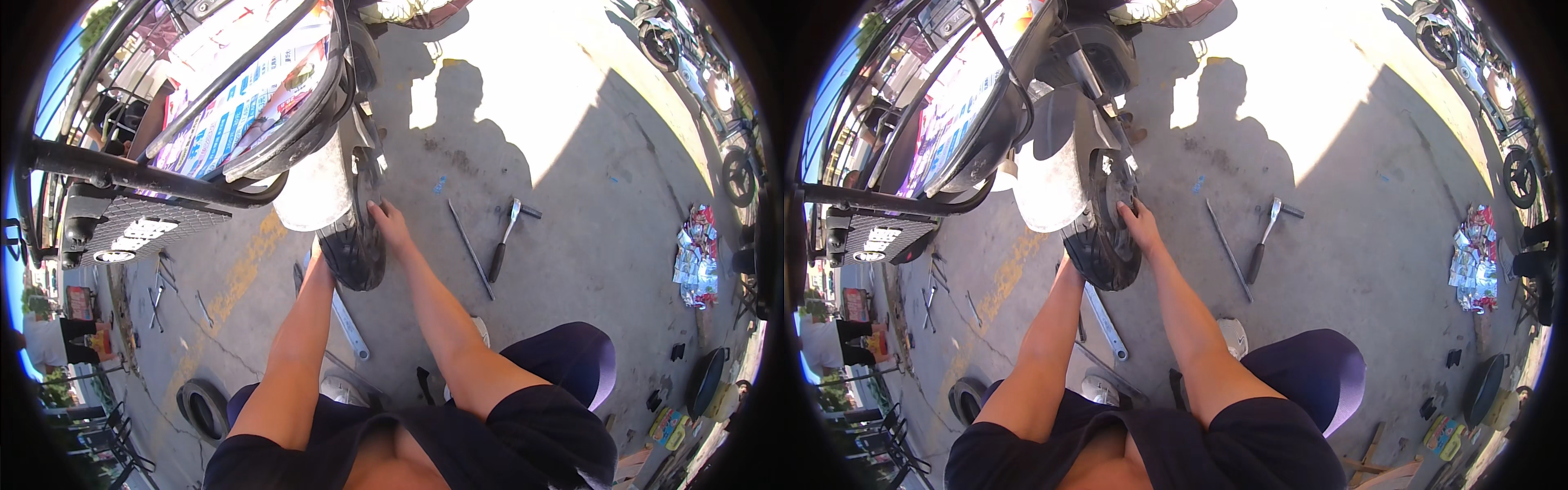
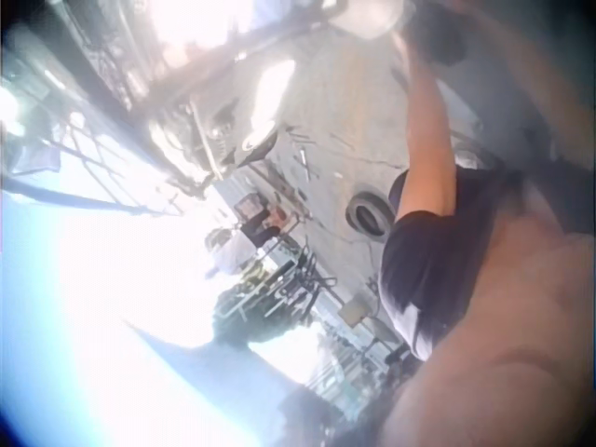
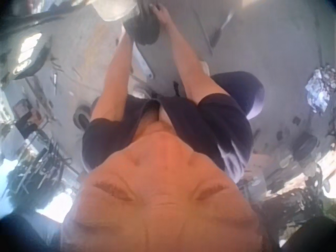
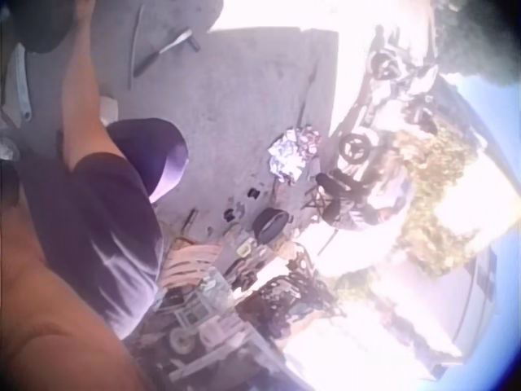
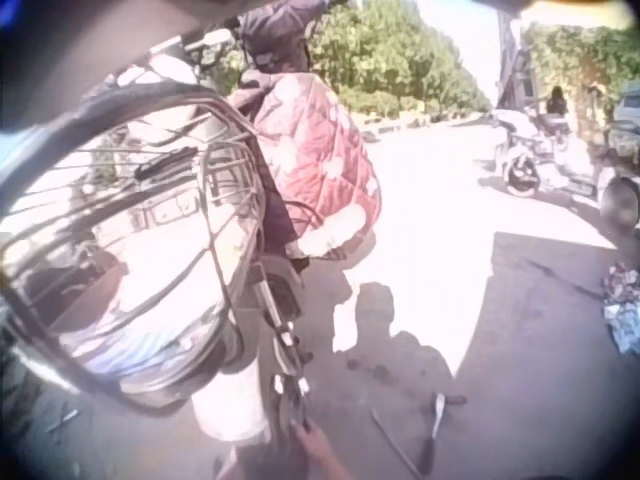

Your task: The person removes a tire from a scooter, inflates it using a pressure gauge, and then reinstalls it. They use a wrench to loosen and tighten the axle nut and a tire lever to assist with the tire removal.

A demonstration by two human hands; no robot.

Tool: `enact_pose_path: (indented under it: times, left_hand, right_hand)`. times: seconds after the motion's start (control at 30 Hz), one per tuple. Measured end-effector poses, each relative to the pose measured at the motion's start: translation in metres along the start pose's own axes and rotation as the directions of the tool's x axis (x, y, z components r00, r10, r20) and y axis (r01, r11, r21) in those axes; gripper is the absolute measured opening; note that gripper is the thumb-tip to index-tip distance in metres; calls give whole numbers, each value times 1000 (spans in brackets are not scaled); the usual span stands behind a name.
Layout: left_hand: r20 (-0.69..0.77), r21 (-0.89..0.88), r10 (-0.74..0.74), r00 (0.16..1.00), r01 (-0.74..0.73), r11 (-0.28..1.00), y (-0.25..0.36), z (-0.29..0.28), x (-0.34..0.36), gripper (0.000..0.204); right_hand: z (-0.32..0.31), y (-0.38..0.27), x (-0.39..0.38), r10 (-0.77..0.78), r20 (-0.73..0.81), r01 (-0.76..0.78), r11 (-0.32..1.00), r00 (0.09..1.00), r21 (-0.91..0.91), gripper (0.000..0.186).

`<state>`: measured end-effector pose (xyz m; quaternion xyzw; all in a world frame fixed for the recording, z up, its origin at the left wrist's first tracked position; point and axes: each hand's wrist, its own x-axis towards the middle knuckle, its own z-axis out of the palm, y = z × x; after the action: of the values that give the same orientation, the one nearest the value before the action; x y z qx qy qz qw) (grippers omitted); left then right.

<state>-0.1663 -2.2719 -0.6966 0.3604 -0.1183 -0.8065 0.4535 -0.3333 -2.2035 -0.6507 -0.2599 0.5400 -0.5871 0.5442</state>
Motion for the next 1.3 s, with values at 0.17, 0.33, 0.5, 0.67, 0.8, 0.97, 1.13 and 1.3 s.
enact_pose_path:
  times: [0.17, 0.33, 0.5, 0.67, 0.8, 0.97, 1.13, 1.3]
  left_hand:
    - [3, -2, 1, 1000, -1, 1000, -1, 5, 1, 32]
    - [4, 5, 11, 1000, -11, 1000, 5, 7, 2, 31]
    - [2, 11, 14, 1000, -14, 1000, 13, 5, 2, 31]
    - [9, 12, 13, 1000, -13, 1000, 16, 8, 6, 31]
    - [13, 14, 17, 1000, -17, 1000, 20, 11, 8, 31]
    - [29, 11, 11, 1000, -11, 1000, 18, 21, 14, 30]
    - [20, 4, 2, 1000, -2, 1000, 13, 23, 16, 30]
    - [10, -5, 5, 1000, -5, 1000, 16, 21, 15, 30]
  right_hand:
    - [-9, -4, 4, -2, 31, 5, 995, 1000, -99, 60]
    - [-8, -14, 12, 64, 6, -62, 987, 998, -149, 54]
    - [-2, -29, 12, 152, -15, -153, 983, 988, -100, 58]
    - [3, -46, 13, 232, -74, -241, 961, 970, -138, 60]
    - [6, -53, 12, 279, -66, -285, 952, 958, -113, 60]
    - [1, -37, 21, 172, -66, -176, 983, 983, -60, 56]
    - [5, -33, 30, 196, -76, -193, 980, 978, 46, 53]
    - [13, -42, 35, 240, -47, -230, 960, 970, 158, 54]
